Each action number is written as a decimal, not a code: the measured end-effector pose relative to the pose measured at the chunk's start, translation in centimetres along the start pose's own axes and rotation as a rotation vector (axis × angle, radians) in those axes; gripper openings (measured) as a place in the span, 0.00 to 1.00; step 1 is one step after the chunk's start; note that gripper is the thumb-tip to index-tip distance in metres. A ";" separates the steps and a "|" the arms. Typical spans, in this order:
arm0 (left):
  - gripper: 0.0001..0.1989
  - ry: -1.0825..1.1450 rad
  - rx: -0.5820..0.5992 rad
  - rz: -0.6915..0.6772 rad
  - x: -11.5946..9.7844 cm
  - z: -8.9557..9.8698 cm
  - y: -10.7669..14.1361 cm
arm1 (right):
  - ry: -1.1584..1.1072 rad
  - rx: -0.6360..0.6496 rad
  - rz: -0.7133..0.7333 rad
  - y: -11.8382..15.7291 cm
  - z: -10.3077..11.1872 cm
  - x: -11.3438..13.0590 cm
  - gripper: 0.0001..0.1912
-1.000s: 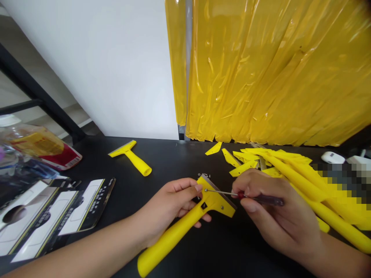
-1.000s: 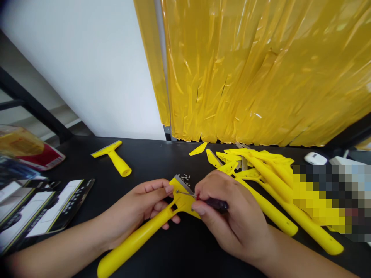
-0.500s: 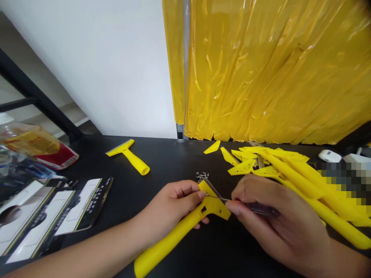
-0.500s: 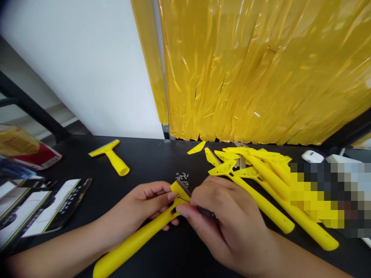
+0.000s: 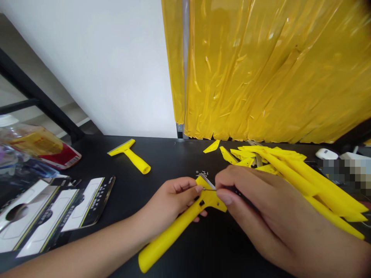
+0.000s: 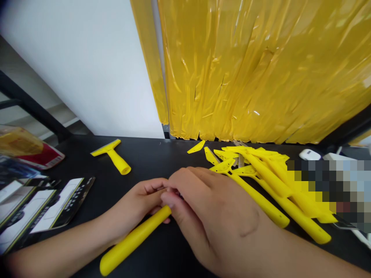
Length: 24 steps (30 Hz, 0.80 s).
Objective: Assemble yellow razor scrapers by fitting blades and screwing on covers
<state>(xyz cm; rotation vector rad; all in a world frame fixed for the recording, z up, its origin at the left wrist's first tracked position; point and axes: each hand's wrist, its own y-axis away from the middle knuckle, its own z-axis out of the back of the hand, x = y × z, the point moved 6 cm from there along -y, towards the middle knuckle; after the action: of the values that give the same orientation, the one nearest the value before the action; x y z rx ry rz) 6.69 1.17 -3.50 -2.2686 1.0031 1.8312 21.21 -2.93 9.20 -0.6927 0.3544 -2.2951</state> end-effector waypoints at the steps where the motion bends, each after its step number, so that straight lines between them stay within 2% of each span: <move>1: 0.12 0.002 -0.010 0.004 0.0 0.1 0.0 | 0.005 0.002 -0.004 0.0 0.1 -0.1 0.09; 6: 0.11 0.010 -0.027 0.033 0.2 0.1 0.2 | 0.091 -0.075 0.103 0.9 -0.3 -0.4 0.10; 9: 0.12 0.035 -0.028 0.000 0.1 0.0 0.1 | 0.094 -0.040 0.135 1.2 -0.6 -0.1 0.09; 12: 0.14 0.040 -0.021 -0.018 0.2 0.1 -0.1 | 0.097 0.002 0.076 1.0 -0.6 0.3 0.10; 14: 0.15 0.026 -0.027 -0.004 0.4 0.3 -0.3 | 0.146 -0.017 0.048 1.0 -0.5 0.3 0.12; 20: 0.17 0.002 -0.051 -0.013 0.5 0.5 -0.6 | 0.187 -0.084 0.079 1.7 -0.7 -0.2 0.08; 24: 0.15 0.024 -0.046 -0.016 0.3 0.3 -0.6 | 0.213 -0.059 0.038 1.7 -0.6 -0.3 0.09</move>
<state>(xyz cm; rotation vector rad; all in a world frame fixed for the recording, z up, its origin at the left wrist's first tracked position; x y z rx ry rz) 6.74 1.66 -4.06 -2.3235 0.9526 1.8439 21.99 -3.89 7.88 -0.4667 0.5319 -2.3353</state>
